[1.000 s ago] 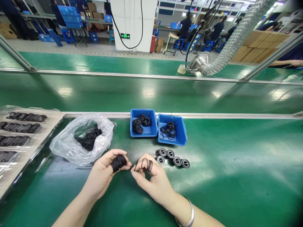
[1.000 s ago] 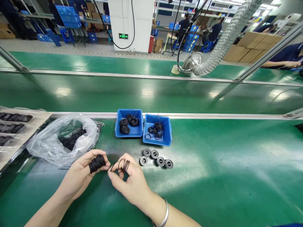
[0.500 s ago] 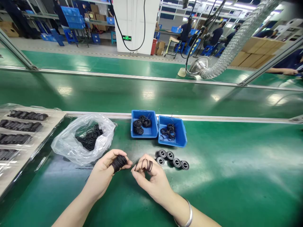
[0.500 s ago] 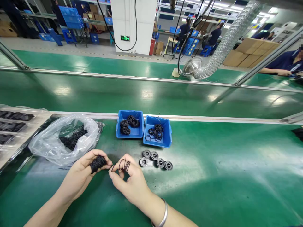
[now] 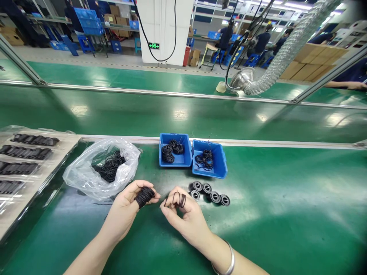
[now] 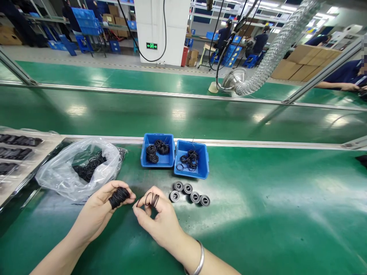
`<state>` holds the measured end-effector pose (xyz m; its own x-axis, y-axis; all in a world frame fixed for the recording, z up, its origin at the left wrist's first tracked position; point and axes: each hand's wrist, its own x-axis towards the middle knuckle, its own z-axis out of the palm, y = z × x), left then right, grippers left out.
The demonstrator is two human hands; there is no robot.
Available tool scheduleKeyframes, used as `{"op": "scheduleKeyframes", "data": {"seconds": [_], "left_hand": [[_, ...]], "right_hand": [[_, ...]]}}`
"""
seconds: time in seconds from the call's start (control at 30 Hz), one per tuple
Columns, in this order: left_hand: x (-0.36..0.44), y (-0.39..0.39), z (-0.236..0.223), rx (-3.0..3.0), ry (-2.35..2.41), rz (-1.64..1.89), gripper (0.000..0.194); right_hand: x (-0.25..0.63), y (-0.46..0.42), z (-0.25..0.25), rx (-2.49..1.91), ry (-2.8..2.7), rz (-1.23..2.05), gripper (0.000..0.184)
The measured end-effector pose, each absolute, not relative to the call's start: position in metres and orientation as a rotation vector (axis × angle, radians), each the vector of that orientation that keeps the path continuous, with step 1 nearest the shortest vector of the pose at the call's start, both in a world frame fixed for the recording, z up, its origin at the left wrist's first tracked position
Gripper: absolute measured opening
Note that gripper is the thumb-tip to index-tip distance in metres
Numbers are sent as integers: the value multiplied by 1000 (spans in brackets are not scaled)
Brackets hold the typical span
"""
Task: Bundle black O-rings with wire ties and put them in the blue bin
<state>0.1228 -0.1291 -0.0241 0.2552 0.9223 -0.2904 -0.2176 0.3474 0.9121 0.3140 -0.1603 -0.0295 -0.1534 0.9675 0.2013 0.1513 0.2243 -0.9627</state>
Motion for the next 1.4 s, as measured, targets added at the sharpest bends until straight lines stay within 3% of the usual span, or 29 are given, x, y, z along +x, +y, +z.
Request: {"op": "scheduleKeyframes", "data": {"seconds": [0.43, 0.87, 1.1, 1.4], "left_hand": [[121, -129, -26, 914, 1015, 932, 14], [122, -129, -22, 921, 1014, 961, 15], [124, -130, -17, 854, 941, 965, 15], [123, -131, -15, 808, 876, 938, 10]], "right_hand": [[314, -160, -30, -1097, -1506, 1094, 9], [313, -157, -35, -958, -1008, 1516, 22], [315, -155, -31, -816, -553, 1799, 15], [320, -151, -32, -703, -318, 1898, 13]]}}
